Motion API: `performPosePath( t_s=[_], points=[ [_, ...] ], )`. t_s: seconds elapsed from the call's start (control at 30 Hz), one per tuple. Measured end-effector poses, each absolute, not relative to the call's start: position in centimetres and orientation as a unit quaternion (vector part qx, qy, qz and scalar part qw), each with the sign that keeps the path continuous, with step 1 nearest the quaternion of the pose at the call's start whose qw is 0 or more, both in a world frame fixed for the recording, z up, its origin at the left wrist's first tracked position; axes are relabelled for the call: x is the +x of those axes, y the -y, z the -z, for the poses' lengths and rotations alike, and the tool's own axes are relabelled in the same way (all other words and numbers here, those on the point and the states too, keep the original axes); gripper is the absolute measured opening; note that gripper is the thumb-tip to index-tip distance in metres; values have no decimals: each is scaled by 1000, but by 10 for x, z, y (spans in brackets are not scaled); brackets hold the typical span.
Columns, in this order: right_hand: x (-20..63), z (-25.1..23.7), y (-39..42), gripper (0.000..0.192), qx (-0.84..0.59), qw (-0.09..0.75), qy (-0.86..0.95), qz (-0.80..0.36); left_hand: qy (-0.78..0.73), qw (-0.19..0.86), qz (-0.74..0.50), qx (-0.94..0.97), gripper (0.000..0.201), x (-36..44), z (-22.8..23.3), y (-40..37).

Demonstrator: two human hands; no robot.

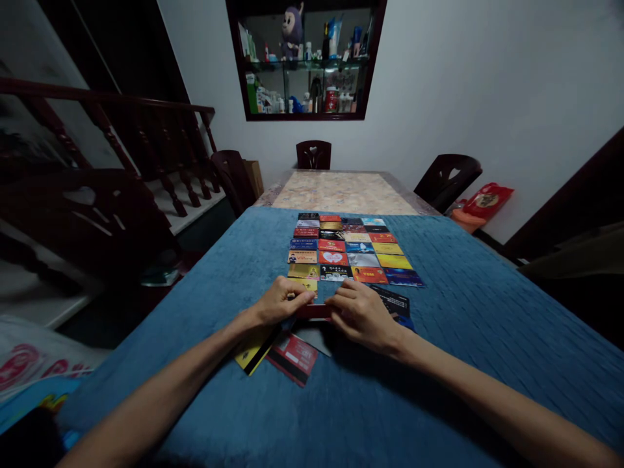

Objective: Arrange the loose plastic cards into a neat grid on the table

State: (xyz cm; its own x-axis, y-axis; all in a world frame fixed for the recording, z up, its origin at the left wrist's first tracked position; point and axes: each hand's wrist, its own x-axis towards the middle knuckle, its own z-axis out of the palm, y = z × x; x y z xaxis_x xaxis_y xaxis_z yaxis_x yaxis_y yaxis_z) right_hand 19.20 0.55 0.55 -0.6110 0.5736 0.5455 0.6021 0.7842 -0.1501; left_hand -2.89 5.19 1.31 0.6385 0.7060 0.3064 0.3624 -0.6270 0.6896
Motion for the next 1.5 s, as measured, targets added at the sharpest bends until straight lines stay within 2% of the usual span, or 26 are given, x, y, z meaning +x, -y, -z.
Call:
performPosePath(
  t_s=[0.43,0.87,1.1,1.3,1.4,1.5],
  points=[
    [197,-9,-14,21,-371,394,830,-140,-340,376,-355,785,56,-29,-12,-53],
    [190,-9,-13,8,-393,447,770,-231,-305,378,-339,806,34,-28,-15,-48],
    [187,-3,-10,9,-420,428,753,-272,-288,368,-317,826,20,-25,-9,-48],
    [186,1,-10,15,-399,429,741,-330,-296,367,-337,815,19,-23,-9,-46],
    [188,-1,-11,23,-403,430,757,-281,-310,356,-332,817,19,-23,-9,-47],
    [193,-5,-12,43,-398,452,783,-154,-331,332,-326,821,19,-24,-9,-49]
  ],
)
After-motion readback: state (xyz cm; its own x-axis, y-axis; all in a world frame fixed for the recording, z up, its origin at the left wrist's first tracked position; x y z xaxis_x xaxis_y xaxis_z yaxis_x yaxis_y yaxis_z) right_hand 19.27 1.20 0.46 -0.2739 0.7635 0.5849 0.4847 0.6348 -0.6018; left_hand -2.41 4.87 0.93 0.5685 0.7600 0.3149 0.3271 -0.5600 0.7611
